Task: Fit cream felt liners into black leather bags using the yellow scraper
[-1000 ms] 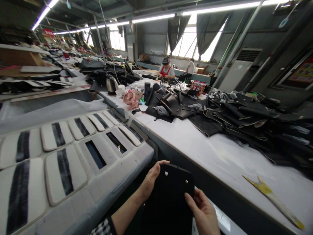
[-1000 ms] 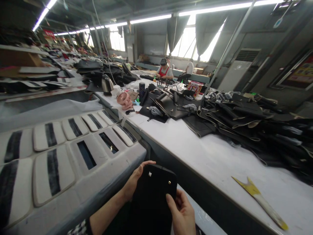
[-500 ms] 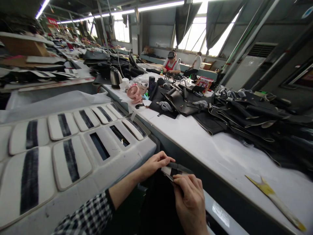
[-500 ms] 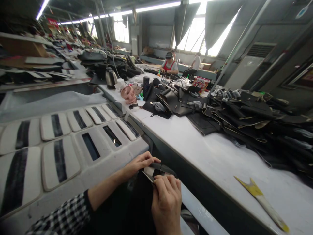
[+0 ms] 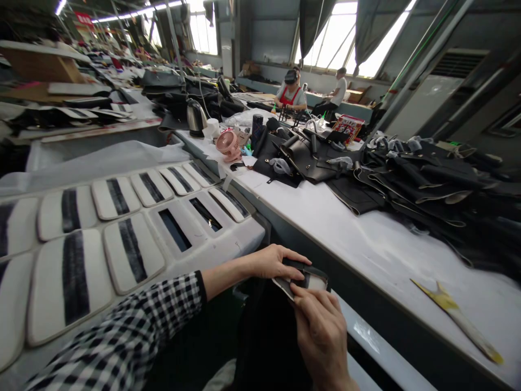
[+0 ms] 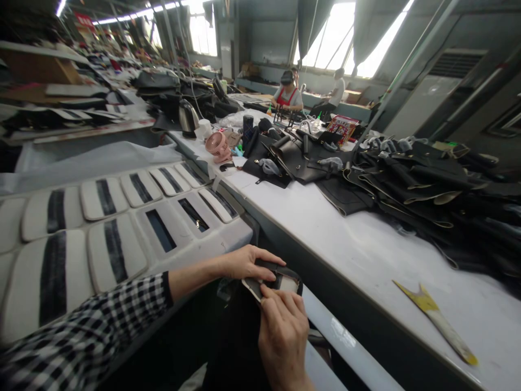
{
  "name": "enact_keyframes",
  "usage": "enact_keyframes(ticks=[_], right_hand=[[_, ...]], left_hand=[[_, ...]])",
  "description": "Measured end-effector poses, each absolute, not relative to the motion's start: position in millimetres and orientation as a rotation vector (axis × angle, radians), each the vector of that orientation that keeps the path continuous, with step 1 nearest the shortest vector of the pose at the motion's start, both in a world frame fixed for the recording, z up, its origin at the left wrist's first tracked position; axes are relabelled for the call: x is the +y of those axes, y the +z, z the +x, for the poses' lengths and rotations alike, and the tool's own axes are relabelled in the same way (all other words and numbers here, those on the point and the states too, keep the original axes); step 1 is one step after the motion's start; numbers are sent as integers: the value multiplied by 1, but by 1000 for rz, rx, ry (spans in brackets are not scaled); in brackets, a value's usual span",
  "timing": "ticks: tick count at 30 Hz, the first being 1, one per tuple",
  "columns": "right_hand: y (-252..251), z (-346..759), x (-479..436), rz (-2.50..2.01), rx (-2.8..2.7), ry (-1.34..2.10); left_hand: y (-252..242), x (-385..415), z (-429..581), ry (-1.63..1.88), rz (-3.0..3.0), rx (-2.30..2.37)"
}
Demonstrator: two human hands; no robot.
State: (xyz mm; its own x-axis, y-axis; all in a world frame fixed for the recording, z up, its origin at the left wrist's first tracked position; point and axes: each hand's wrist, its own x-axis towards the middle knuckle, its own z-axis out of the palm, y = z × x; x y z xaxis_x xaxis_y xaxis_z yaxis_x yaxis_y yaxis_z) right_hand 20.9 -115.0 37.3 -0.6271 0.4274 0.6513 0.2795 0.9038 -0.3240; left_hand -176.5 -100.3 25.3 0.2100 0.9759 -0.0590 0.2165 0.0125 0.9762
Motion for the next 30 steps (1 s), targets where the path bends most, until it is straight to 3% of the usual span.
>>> enact_keyframes(ticks=[9, 25, 30], right_hand=[[29, 42, -147, -421, -2307, 191], [4, 65, -204, -214, -2313, -52], [7, 66, -223, -76, -2407, 80]], left_hand=[[19, -113, -156, 1047, 1655, 1160], [-3, -118, -153, 1188, 1530, 1148], [-9, -115, -155, 1168, 1504, 1198]])
